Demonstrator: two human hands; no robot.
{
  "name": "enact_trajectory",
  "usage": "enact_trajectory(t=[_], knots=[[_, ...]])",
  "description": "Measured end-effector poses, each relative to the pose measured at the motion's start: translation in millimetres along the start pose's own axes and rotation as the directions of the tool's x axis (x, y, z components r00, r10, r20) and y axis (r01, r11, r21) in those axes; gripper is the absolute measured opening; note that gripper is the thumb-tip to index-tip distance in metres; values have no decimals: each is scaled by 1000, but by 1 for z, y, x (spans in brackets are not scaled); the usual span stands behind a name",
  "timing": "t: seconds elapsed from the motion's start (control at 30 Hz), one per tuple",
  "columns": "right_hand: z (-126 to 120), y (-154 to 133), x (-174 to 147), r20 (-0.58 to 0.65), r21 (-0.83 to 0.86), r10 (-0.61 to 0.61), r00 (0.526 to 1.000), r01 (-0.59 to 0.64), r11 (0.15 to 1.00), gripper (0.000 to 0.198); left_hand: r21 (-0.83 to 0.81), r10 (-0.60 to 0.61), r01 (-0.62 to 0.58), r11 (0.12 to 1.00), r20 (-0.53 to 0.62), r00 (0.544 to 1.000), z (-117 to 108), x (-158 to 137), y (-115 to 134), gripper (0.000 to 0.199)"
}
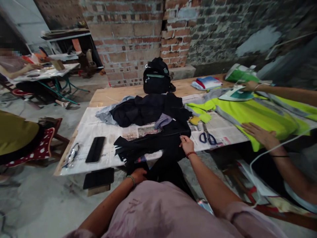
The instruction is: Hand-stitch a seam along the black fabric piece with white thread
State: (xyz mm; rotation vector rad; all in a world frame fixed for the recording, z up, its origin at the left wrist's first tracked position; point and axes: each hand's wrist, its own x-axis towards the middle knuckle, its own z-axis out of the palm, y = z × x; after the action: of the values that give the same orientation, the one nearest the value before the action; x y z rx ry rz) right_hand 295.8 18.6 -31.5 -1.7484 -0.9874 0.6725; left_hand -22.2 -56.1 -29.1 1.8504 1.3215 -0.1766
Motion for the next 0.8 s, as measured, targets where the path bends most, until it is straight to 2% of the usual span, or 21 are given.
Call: enact_trajectory(t=[0.07,0.17,0.23,0.3,0.4,0.47,0.53,0.6,0.67,0.8], knots=[[0,-1,-1,-3,-3,4,1000,-4,1000,46,-59,21,-21,998,-5,1000,-14,-18,-4,11],[-1,-3,-2,2,-4,6,1000,-6,1000,46,-434,-45,68,898,61,997,-46,-54,-3,32],[-1,-3,-4,-3,-13,-2,1000,2,1000,46,-530,-21,39,847,40,999,-69,-74,4,34],[0,-3,-4,-15,-28,-13,1000,13,1000,46,-497,24,13,867,66,998,-88,-85,15,27],[0,0,-3,-20,-52,-21,1000,20,998,46,-277,77,-51,959,83,994,-109,-85,26,13],[0,2,-2,-15,-61,-17,1000,16,998,47,-112,78,-67,991,94,993,-119,-81,24,11],[0,3,-1,-11,-70,-18,1000,17,997,46,-22,76,-74,997,87,993,-131,-79,16,12],[1,4,-1,-11,-73,-28,1000,27,997,46,-50,121,-119,992,21,992,-144,-78,6,7],[1,4,-1,-15,-70,-33,999,32,997,45,-157,161,-175,972,-95,982,-156,-77,-4,8],[2,4,-1,-29,-66,-22,999,20,998,47,-338,46,-134,932,-256,966,-169,-59,-25,25]])
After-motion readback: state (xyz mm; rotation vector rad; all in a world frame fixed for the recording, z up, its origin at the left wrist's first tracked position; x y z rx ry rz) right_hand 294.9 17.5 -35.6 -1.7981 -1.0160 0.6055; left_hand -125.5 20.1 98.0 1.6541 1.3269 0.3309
